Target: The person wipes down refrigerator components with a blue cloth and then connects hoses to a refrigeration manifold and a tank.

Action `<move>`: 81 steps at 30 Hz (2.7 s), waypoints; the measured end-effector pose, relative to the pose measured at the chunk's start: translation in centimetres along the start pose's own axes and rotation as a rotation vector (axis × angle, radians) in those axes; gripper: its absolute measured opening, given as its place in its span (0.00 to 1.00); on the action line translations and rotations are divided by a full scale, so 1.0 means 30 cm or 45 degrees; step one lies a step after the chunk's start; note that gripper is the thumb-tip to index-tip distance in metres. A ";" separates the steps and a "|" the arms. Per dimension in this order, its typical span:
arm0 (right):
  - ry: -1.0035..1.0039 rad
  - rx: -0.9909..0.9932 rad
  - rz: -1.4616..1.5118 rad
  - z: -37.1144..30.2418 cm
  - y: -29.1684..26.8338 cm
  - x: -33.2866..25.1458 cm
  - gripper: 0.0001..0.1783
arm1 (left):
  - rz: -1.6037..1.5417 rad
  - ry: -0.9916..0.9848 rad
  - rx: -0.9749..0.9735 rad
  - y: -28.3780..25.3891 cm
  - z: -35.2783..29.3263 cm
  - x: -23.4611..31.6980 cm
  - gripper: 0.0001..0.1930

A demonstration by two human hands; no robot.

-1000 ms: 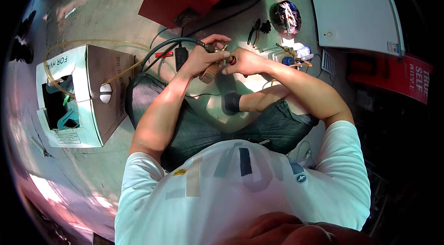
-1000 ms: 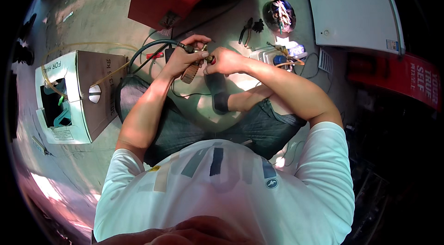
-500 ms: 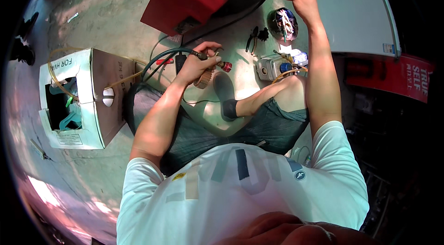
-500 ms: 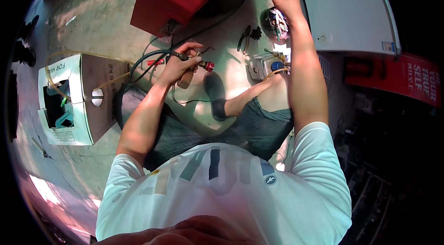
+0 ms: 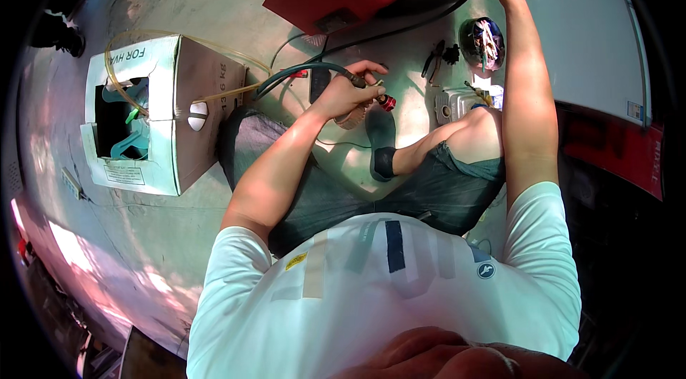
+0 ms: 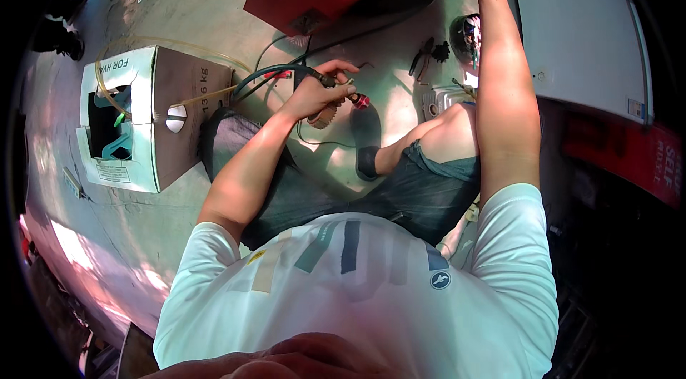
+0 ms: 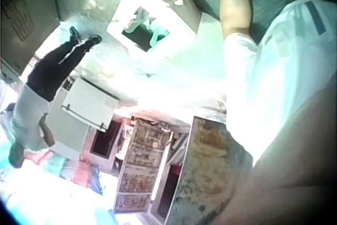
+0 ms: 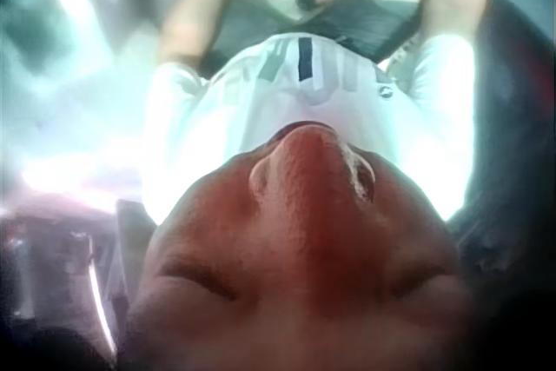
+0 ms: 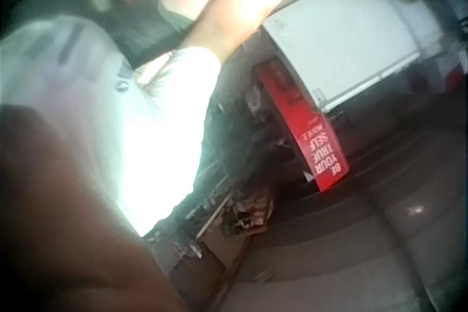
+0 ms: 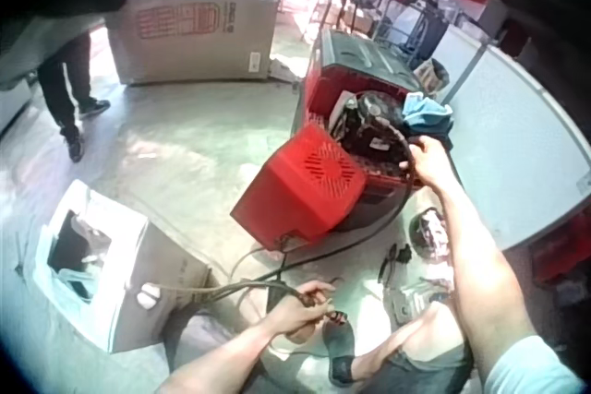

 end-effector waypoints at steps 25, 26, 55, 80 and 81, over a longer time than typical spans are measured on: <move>-0.224 -0.023 -0.258 0.070 0.002 0.009 0.16 | 0.069 0.051 0.071 -0.060 -0.003 -0.008 0.17; -0.278 0.035 -0.205 -0.047 -0.022 -0.127 0.13 | 0.043 0.036 0.078 -0.059 -0.001 -0.010 0.17; -0.091 -0.063 -0.195 -0.026 -0.022 -0.071 0.16 | -0.028 -0.008 0.061 -0.062 0.017 -0.020 0.16; 0.198 -2.189 0.256 -0.985 0.709 0.212 0.14 | -0.442 -0.036 -0.075 0.032 0.059 -0.029 0.13; 0.117 -2.106 0.120 -0.970 0.710 0.202 0.14 | -0.439 -0.047 -0.068 0.026 0.057 -0.033 0.13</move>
Point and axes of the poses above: each hand's wrist, its own z-axis towards the middle knuckle, its own y-axis out of the palm, x = y × z, the point moved 10 cm from there along z, towards the middle knuckle, and after that the axes turned 15 degrees about -z, right-handed, at the moved point
